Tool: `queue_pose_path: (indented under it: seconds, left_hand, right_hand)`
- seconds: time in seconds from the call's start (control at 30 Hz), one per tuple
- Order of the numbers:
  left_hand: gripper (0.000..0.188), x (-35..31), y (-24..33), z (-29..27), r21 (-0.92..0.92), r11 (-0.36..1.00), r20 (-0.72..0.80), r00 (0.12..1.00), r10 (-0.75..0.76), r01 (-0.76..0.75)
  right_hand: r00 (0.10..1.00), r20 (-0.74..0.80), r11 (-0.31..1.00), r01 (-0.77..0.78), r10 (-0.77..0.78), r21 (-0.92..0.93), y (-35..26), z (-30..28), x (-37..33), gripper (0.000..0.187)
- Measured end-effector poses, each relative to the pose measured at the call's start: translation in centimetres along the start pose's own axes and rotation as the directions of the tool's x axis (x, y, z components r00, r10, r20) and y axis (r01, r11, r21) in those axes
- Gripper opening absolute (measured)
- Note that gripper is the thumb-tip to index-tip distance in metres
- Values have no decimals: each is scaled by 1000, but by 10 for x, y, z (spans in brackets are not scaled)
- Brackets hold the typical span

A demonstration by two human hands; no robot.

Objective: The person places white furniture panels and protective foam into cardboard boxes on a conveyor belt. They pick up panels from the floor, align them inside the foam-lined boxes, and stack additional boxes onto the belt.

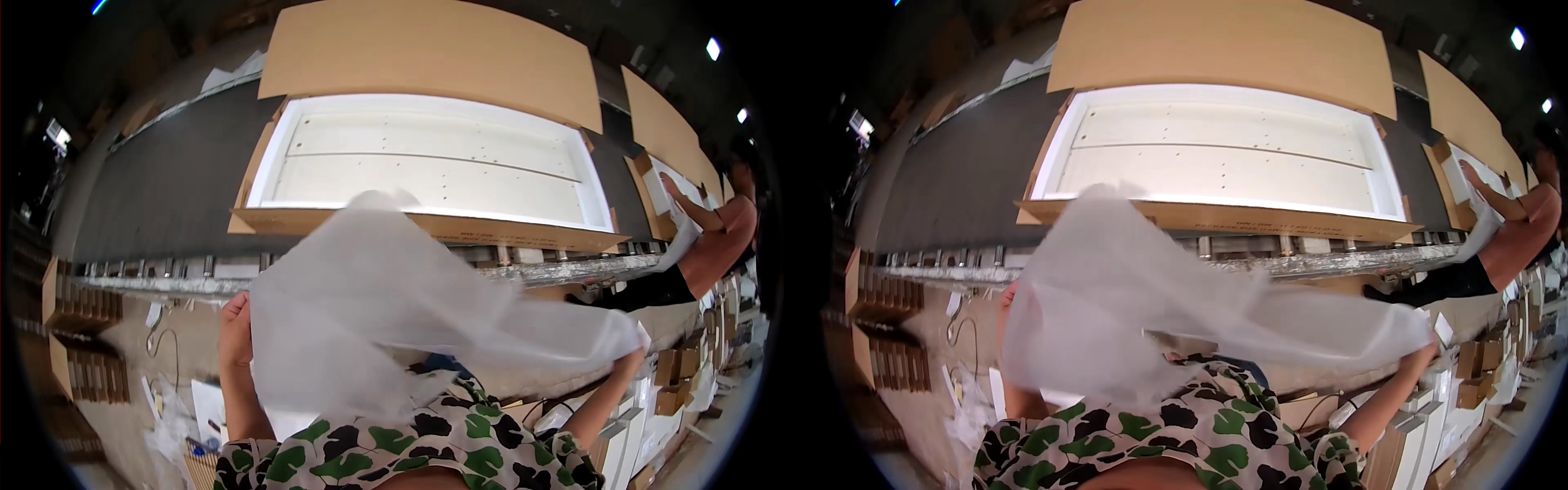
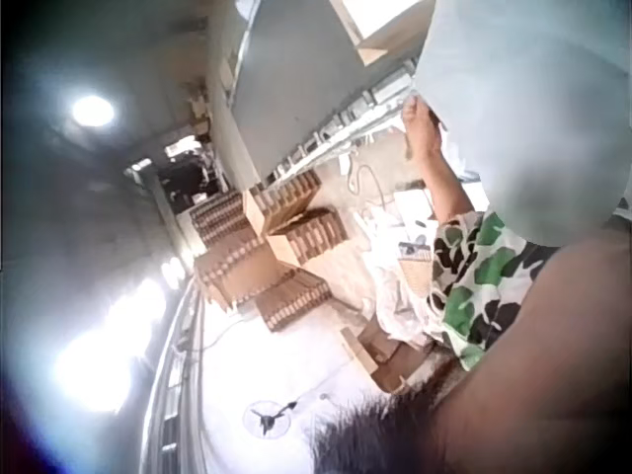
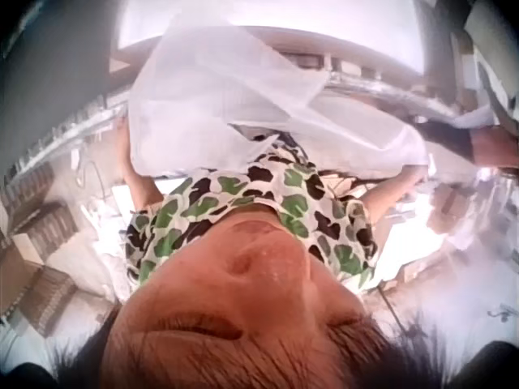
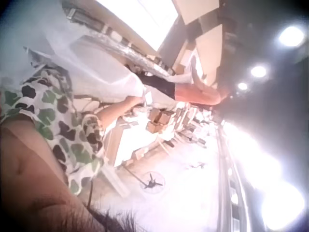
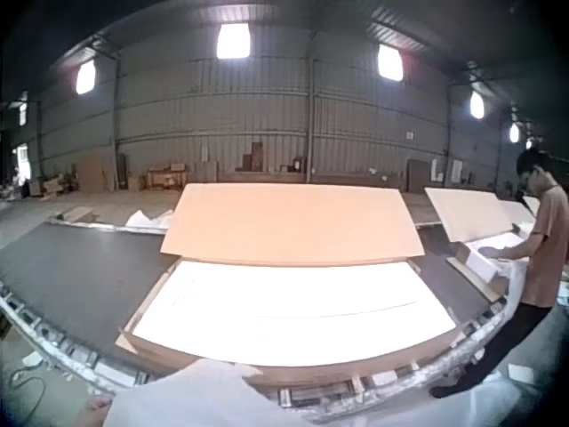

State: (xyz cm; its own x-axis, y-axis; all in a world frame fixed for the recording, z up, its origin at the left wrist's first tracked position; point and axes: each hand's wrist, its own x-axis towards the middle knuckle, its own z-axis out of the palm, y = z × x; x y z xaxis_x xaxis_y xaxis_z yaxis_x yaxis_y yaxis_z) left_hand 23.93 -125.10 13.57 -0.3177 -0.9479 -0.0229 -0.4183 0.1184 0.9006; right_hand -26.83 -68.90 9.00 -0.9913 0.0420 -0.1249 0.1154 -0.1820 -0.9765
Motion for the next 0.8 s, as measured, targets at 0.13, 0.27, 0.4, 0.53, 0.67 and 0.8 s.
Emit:
queue_pose_path:
  seconds: [0.13, 0.27, 0.4, 0.53, 0.67, 0.8]
  left_hand:
    - [20, 59, 36, 0, -462, 856, 394, 918, -36, 232]
    - [17, 143, 92, 30, -459, 866, 481, 875, 57, 197]
    - [16, 230, 109, 97, -444, 867, 434, 901, -12, 225]
    - [17, 298, 85, 157, -457, 833, 314, 933, -176, 311]
    - [21, 292, 67, 166, -656, 676, 79, 921, -380, 335]
    - [21, 178, 160, 172, -172, 844, -601, 733, 319, -508]
  right_hand:
    - [758, -308, 818, 534, -575, -212, -114, 87, 44, 33]
    - [670, 172, 682, 731, -722, 21, -177, 145, 179, 40]
    - [411, 97, 314, 809, -906, -497, -145, 313, 210, 42]
    - [511, 278, 324, 795, -813, -513, -57, 381, 289, 39]
    - [706, 444, 402, 692, -552, -599, 22, 410, 337, 48]
    - [897, 404, 771, 384, -180, -509, 4, 389, 334, 57]
